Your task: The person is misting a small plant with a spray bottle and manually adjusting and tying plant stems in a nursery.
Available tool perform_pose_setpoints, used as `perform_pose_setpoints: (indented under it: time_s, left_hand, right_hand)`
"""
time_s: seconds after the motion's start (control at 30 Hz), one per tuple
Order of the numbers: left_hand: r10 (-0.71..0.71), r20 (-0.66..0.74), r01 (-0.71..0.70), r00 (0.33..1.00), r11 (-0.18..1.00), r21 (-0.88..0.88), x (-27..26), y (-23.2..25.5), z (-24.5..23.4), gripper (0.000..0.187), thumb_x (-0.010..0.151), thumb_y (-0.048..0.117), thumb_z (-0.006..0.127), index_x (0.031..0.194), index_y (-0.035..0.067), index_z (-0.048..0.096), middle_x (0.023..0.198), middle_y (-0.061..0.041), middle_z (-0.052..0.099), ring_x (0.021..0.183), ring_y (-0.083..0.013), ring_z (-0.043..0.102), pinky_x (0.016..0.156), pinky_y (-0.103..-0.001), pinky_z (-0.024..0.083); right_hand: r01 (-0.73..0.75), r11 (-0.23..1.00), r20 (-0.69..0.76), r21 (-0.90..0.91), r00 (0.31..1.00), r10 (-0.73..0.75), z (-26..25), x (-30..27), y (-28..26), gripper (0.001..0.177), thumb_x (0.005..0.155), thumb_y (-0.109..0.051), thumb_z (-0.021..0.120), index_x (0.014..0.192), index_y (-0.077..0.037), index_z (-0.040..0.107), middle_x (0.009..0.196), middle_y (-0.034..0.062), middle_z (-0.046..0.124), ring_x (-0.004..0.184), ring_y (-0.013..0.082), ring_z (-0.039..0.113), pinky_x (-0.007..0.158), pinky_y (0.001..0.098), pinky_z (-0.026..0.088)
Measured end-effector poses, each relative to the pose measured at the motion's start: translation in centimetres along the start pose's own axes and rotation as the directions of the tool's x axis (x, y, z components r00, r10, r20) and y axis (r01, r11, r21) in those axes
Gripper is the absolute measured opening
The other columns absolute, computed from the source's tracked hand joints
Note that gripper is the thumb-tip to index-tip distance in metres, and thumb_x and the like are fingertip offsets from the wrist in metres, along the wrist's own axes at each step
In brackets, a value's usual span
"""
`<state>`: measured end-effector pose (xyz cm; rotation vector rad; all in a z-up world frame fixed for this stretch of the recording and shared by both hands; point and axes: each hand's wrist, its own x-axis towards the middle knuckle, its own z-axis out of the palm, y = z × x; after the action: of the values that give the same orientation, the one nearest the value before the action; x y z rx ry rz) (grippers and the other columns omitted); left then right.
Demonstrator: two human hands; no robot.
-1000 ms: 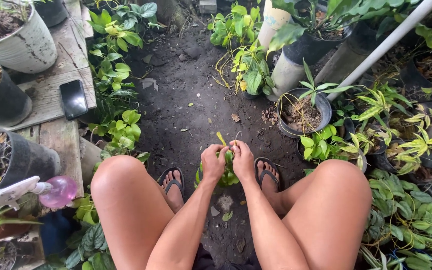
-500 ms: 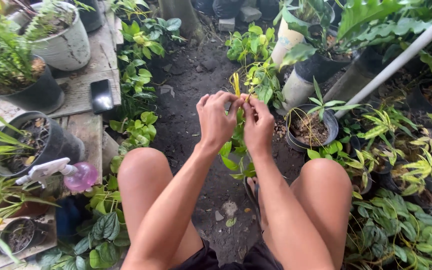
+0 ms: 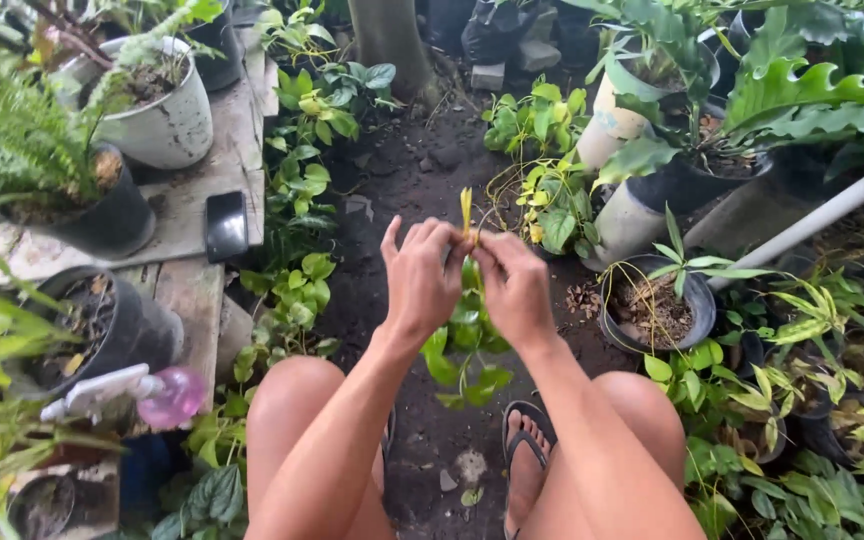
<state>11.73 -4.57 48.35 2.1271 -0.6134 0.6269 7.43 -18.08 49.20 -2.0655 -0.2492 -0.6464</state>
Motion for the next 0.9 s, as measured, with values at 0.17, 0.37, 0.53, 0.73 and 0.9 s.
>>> perform_pose_setpoints:
  time_s: [0.17,0.37,0.53,0.73,0.9]
  left_hand:
    - [-0.067,0.060,0.064,0.996,0.997,0.048,0.1,-1.4,0.4,0.014,0.097,0.026,0.070,0.089,0.017,0.065,0.088,0.002,0.066,0.101,-0.0208,0.068,0.118,-0.061,0.023]
    - [-0.114,0.086,0.115,0.990,0.993,-0.006,2.6,-2.2,1.4,0.009,0.096,0.020,0.070,0.089,0.016,0.067,0.090,0.002,0.070,0.104,-0.0196,0.069,0.119,-0.062,0.020]
    - [-0.118,0.103,0.123,0.988,0.991,-0.046,6.5,-1.2,0.8,0.006,0.094,0.015,0.071,0.088,0.014,0.069,0.088,0.001,0.070,0.105,-0.0195,0.071,0.119,-0.065,0.020]
    - [-0.171,0.225,0.176,0.959,0.984,-0.002,13.6,4.0,-4.8,0.011,0.092,0.006,0.061,0.090,0.017,0.064,0.094,0.006,0.070,0.101,-0.0160,0.067,0.121,-0.057,0.014]
    - [-0.181,0.254,0.204,0.950,0.977,-0.067,23.0,9.4,-11.3,0.011,0.091,0.006,0.061,0.093,0.015,0.067,0.096,0.004,0.073,0.106,-0.0179,0.068,0.121,-0.060,0.013]
  right_hand:
    - [-0.004,0.995,0.022,-0.098,1.000,0.006,1.7,0.4,2.7,0.021,0.103,-0.013,0.058,0.117,-0.007,0.073,0.100,0.0112,0.073,0.095,0.0257,0.073,0.082,0.0370,0.059]
    - [-0.023,0.997,-0.023,-0.068,1.000,0.022,1.4,3.1,2.8,0.020,0.100,-0.010,0.061,0.114,-0.007,0.075,0.097,0.0080,0.073,0.092,0.0256,0.073,0.079,0.0359,0.060]
    - [-0.086,0.996,-0.030,0.013,0.996,0.086,0.4,6.4,2.1,0.022,0.099,-0.007,0.061,0.115,-0.008,0.076,0.096,0.0048,0.072,0.090,0.0200,0.072,0.078,0.0325,0.059]
    - [-0.167,0.983,0.007,0.078,0.986,0.167,-3.2,12.1,-4.8,0.022,0.099,-0.002,0.055,0.116,0.000,0.069,0.105,0.0107,0.068,0.095,0.0236,0.068,0.084,0.0338,0.061]
    - [-0.197,0.978,-0.025,0.069,0.980,0.199,-7.3,20.5,-13.3,0.020,0.100,-0.005,0.056,0.111,0.000,0.071,0.102,0.0088,0.068,0.091,0.0208,0.070,0.079,0.0309,0.060]
